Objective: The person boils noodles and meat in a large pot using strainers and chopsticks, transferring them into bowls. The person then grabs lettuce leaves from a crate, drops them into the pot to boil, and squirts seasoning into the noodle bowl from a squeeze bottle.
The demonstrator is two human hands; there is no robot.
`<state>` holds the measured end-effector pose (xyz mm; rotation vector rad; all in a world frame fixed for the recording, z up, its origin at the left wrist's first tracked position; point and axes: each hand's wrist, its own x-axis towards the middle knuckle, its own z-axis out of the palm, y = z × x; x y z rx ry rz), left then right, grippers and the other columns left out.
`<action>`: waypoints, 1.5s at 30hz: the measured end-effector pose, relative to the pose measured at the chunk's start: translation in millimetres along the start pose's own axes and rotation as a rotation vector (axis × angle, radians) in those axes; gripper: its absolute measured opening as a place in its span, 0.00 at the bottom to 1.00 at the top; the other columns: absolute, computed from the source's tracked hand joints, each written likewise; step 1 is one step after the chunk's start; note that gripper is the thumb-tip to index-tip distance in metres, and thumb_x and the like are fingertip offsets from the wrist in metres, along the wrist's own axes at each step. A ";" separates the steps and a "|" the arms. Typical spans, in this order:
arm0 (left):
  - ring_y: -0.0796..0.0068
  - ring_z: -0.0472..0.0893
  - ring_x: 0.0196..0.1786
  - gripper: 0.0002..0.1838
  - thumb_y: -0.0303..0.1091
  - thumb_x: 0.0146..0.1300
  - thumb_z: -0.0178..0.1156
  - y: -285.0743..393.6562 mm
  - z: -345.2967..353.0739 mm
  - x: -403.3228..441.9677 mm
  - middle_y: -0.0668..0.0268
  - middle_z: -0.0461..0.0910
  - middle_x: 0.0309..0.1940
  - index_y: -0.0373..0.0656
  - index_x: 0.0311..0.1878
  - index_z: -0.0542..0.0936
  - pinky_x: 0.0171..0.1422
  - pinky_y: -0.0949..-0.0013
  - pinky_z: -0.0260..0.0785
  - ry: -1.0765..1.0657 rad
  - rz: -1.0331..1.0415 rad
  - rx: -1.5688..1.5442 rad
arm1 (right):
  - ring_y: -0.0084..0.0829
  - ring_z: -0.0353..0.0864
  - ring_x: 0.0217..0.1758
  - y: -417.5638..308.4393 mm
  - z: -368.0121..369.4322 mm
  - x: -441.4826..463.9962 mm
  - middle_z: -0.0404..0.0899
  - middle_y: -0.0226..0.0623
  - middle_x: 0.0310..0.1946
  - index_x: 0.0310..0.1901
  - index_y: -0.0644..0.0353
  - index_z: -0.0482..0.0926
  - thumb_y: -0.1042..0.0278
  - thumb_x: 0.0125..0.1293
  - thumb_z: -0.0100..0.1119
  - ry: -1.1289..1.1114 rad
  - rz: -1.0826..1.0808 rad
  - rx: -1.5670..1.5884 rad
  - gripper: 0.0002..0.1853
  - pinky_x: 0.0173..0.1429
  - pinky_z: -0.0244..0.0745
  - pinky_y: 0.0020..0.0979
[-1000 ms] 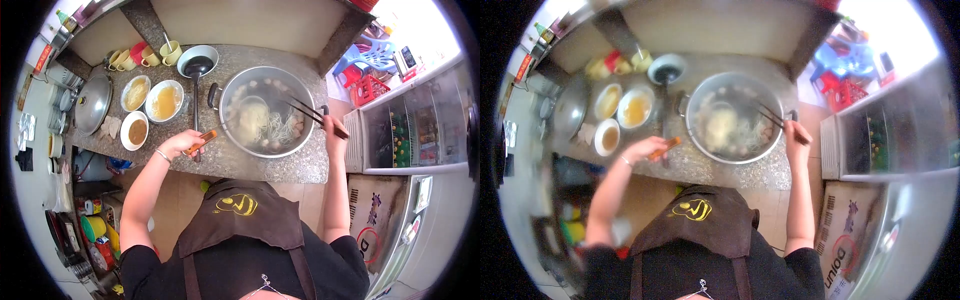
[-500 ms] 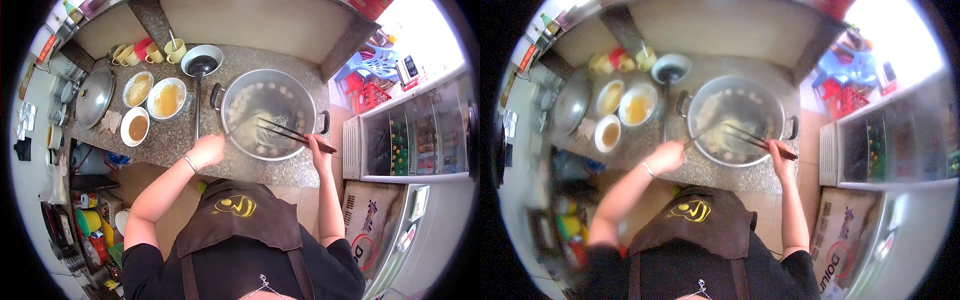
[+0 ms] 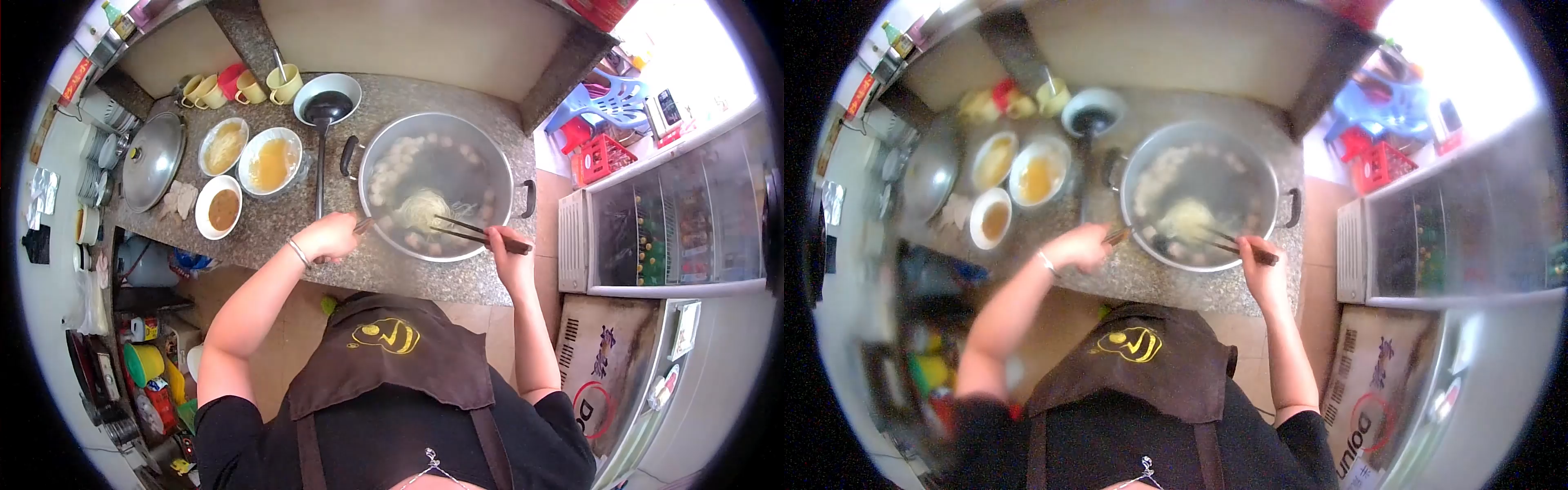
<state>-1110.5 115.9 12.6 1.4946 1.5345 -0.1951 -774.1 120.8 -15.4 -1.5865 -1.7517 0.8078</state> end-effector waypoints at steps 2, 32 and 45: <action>0.64 0.80 0.21 0.14 0.31 0.59 0.48 -12.0 1.5 6.3 0.48 0.79 0.30 0.28 0.42 0.73 0.25 0.63 0.74 -0.021 -0.016 -0.040 | 0.27 0.82 0.36 10.8 2.1 0.9 0.81 0.41 0.32 0.40 0.72 0.78 0.68 0.68 0.51 0.018 0.058 0.205 0.12 0.43 0.78 0.26; 0.48 0.79 0.40 0.13 0.27 0.54 0.51 -26.6 30.5 -1.5 0.43 0.78 0.33 0.31 0.42 0.73 0.44 0.53 0.72 0.255 0.132 0.147 | 0.31 0.81 0.33 -3.0 2.5 10.5 0.82 0.44 0.31 0.37 0.63 0.82 0.69 0.62 0.58 0.108 -0.104 -0.010 0.08 0.41 0.74 0.29; 0.84 0.66 0.20 0.21 0.24 0.58 0.53 -64.1 44.3 26.1 0.67 0.73 0.32 0.37 0.55 0.63 0.19 0.82 0.61 -0.246 -0.038 -1.005 | 0.27 0.82 0.37 36.6 -0.5 2.7 0.81 0.40 0.33 0.41 0.71 0.78 0.68 0.68 0.52 0.177 -0.018 0.267 0.12 0.44 0.78 0.26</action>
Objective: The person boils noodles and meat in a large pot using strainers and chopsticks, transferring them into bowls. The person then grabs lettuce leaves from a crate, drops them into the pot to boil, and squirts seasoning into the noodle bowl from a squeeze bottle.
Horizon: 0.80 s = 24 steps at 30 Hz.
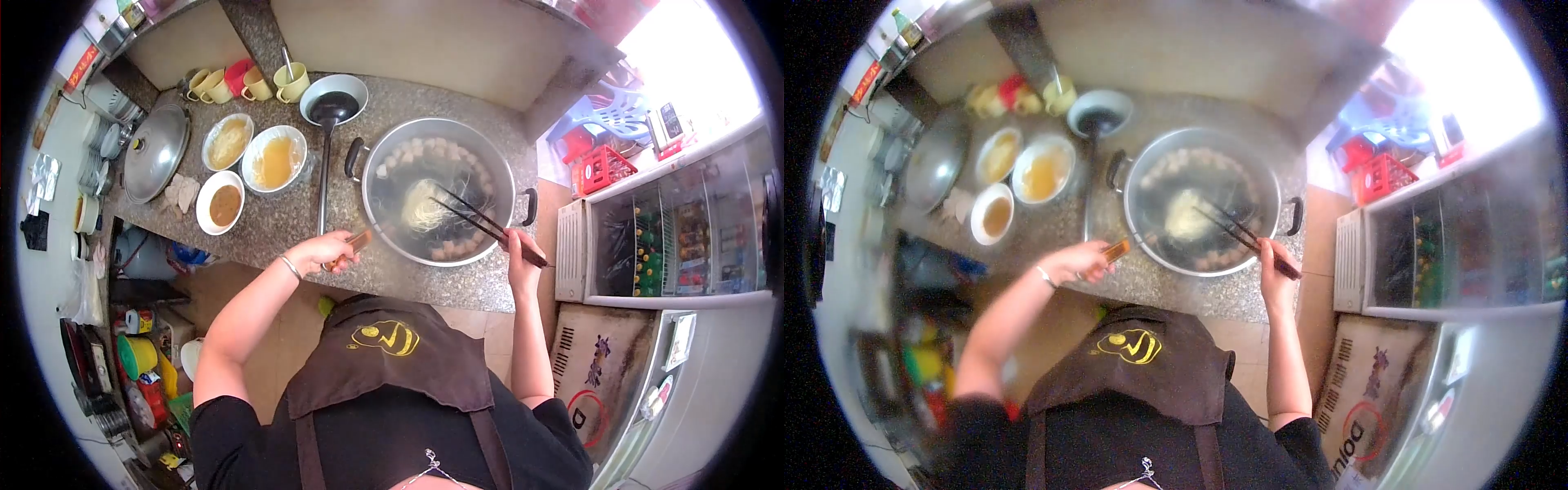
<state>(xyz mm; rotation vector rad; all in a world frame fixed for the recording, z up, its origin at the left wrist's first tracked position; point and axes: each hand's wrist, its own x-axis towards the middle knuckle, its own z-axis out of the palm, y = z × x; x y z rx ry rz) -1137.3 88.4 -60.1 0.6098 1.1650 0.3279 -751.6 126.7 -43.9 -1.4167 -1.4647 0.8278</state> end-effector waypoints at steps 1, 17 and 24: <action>0.84 0.66 0.20 0.21 0.24 0.58 0.53 -1.3 -2.4 1.5 0.67 0.73 0.32 0.37 0.55 0.63 0.19 0.82 0.61 -0.001 0.000 0.000 | 0.27 0.81 0.38 -2.6 0.5 -1.5 0.81 0.40 0.34 0.41 0.71 0.78 0.68 0.68 0.52 -0.020 0.003 -0.015 0.12 0.44 0.78 0.27; 0.85 0.63 0.20 0.23 0.24 0.62 0.51 -25.3 59.8 -43.7 0.71 0.67 0.29 0.50 0.60 0.63 0.18 0.81 0.58 -0.055 0.178 -0.549 | 0.28 0.80 0.29 -22.7 -86.4 -35.3 0.78 0.38 0.31 0.37 0.64 0.76 0.61 0.68 0.50 0.244 0.320 0.299 0.13 0.36 0.79 0.28; 0.80 0.68 0.21 0.23 0.24 0.63 0.48 -23.1 126.0 -31.1 0.69 0.65 0.29 0.50 0.60 0.57 0.20 0.74 0.65 0.095 0.330 -0.459 | 0.31 0.82 0.34 39.5 32.6 -62.3 0.79 0.39 0.34 0.42 0.62 0.74 0.59 0.68 0.51 0.227 0.565 0.848 0.13 0.41 0.79 0.30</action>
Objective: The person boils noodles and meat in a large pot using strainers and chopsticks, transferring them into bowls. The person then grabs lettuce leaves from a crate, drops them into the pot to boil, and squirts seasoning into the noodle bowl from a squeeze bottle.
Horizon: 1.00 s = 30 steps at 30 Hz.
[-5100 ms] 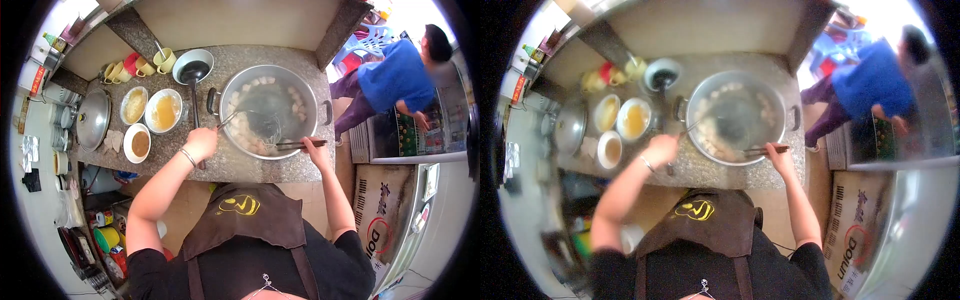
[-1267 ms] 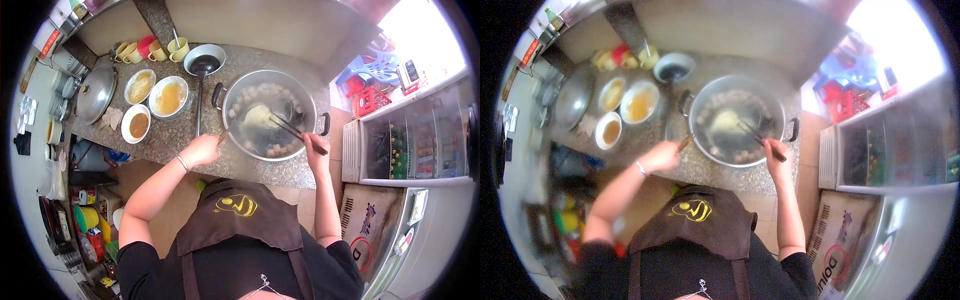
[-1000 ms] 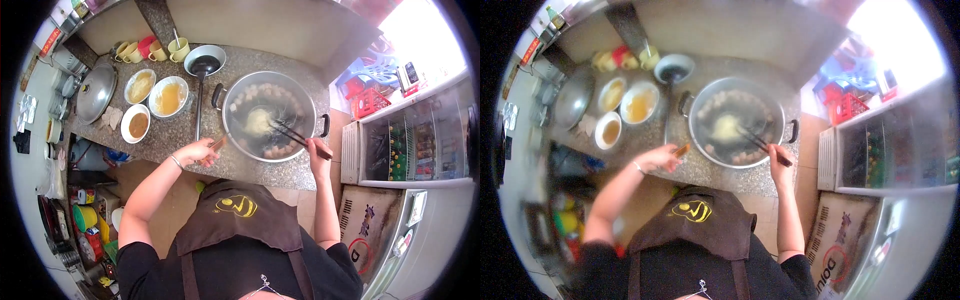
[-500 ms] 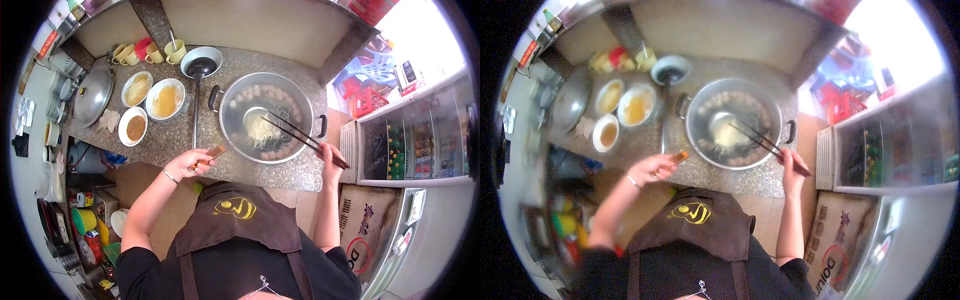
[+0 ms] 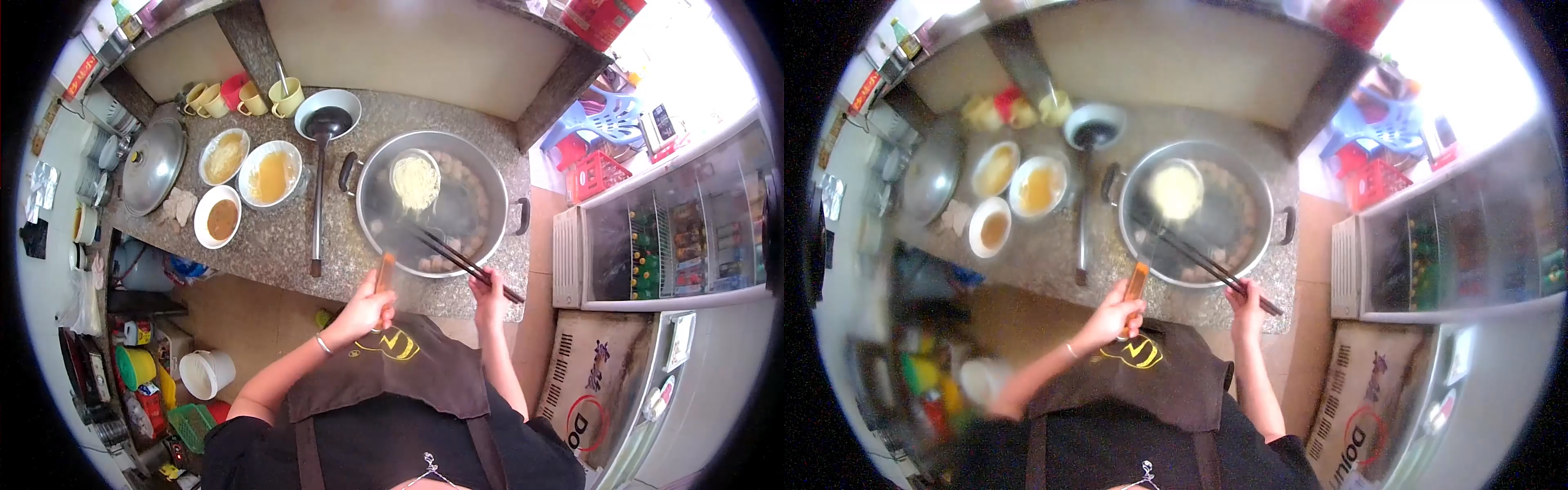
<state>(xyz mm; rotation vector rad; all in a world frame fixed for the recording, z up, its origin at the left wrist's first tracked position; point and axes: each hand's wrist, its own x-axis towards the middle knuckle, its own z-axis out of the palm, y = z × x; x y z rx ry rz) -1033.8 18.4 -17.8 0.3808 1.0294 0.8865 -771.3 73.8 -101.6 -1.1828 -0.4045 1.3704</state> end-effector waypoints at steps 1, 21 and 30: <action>0.80 0.68 0.21 0.23 0.24 0.63 0.48 -3.7 3.9 1.7 0.69 0.65 0.29 0.50 0.60 0.57 0.20 0.74 0.65 0.001 0.005 0.002 | 0.32 0.81 0.36 13.4 1.1 4.6 0.79 0.39 0.36 0.42 0.63 0.74 0.60 0.69 0.49 0.029 -0.020 0.036 0.13 0.43 0.80 0.30; 0.81 0.66 0.24 0.22 0.25 0.67 0.43 4.3 12.1 -22.8 0.66 0.68 0.34 0.48 0.63 0.59 0.25 0.77 0.63 -0.139 0.061 -0.380 | 0.31 0.79 0.42 -14.0 -19.0 23.7 0.78 0.38 0.39 0.46 0.64 0.74 0.62 0.68 0.49 0.042 -0.177 0.419 0.14 0.52 0.76 0.30; 0.82 0.65 0.24 0.18 0.25 0.65 0.48 6.0 -7.2 -33.3 0.70 0.67 0.32 0.50 0.57 0.64 0.26 0.77 0.61 -0.207 0.035 -0.420 | 0.29 0.75 0.47 -99.3 -36.4 6.2 0.75 0.35 0.44 0.46 0.60 0.75 0.56 0.67 0.49 0.098 -0.461 -0.062 0.16 0.52 0.71 0.32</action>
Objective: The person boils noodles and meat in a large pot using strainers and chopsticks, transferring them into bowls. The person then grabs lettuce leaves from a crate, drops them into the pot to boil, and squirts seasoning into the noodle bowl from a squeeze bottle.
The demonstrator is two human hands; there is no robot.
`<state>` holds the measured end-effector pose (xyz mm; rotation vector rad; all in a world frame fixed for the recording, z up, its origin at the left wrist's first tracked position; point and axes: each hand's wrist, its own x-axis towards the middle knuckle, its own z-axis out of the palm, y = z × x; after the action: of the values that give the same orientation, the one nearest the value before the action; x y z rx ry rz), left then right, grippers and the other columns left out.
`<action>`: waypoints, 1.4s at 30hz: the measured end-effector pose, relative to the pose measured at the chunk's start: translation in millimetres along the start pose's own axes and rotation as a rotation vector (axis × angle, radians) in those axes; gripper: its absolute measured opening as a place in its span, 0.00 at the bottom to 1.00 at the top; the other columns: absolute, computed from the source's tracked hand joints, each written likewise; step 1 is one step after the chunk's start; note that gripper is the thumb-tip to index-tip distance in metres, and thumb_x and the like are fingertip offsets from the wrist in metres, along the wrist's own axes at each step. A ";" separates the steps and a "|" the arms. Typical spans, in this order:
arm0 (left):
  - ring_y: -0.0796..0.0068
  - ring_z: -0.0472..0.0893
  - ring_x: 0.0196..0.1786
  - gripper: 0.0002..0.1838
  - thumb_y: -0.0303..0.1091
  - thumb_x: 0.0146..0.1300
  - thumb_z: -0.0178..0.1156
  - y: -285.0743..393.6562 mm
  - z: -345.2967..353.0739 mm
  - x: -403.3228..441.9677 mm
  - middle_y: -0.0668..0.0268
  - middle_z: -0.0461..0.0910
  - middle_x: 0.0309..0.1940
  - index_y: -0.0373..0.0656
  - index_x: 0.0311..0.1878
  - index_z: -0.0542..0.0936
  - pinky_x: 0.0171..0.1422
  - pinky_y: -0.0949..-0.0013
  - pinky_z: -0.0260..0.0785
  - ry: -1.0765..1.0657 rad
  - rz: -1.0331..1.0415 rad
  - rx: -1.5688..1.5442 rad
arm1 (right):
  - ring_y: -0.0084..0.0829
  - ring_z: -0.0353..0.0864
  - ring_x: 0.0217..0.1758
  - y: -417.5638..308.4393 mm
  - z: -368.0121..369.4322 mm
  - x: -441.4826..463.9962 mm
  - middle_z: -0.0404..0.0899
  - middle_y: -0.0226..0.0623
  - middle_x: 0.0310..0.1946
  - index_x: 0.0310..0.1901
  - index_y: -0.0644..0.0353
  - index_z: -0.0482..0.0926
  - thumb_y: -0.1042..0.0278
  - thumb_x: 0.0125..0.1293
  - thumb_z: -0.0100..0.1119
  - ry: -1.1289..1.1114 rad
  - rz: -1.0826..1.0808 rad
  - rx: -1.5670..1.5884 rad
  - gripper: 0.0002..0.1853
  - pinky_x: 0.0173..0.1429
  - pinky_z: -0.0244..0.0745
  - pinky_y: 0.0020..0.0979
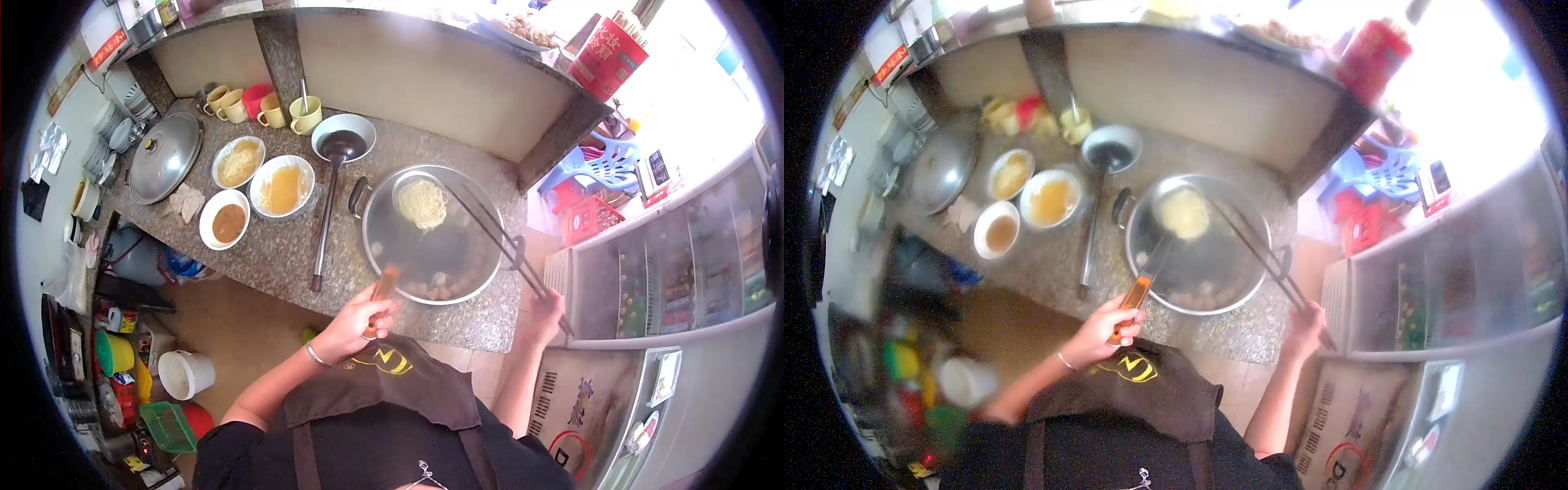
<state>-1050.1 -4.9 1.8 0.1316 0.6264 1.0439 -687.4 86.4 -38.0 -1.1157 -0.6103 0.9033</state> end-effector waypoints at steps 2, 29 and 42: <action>0.83 0.65 0.24 0.16 0.25 0.65 0.48 9.7 0.5 -7.1 0.70 0.68 0.31 0.49 0.55 0.66 0.25 0.78 0.61 0.025 0.009 0.031 | 0.28 0.75 0.45 -18.9 -3.5 7.1 0.76 0.33 0.44 0.46 0.59 0.76 0.55 0.67 0.50 0.127 0.004 0.033 0.16 0.52 0.71 0.30; 0.87 0.66 0.21 0.18 0.26 0.64 0.49 87.3 -16.1 -59.8 0.68 0.67 0.32 0.43 0.58 0.62 0.21 0.81 0.62 -0.032 -0.194 0.424 | 0.20 0.75 0.37 5.3 -26.9 61.6 0.77 0.26 0.35 0.40 0.56 0.77 0.58 0.67 0.52 -0.124 0.255 0.064 0.10 0.39 0.72 0.23; 0.88 0.64 0.21 0.22 0.28 0.66 0.49 47.3 -42.3 -83.6 0.69 0.68 0.32 0.48 0.62 0.60 0.19 0.83 0.57 -0.058 -0.155 0.246 | 0.25 0.79 0.25 -114.7 26.7 49.0 0.79 0.34 0.27 0.37 0.63 0.78 0.57 0.68 0.50 -0.153 -0.093 -0.263 0.16 0.31 0.79 0.25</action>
<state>-1138.3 -58.7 20.7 0.3222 0.6999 0.8083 -648.8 122.8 78.0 -1.2484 -0.9199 0.8489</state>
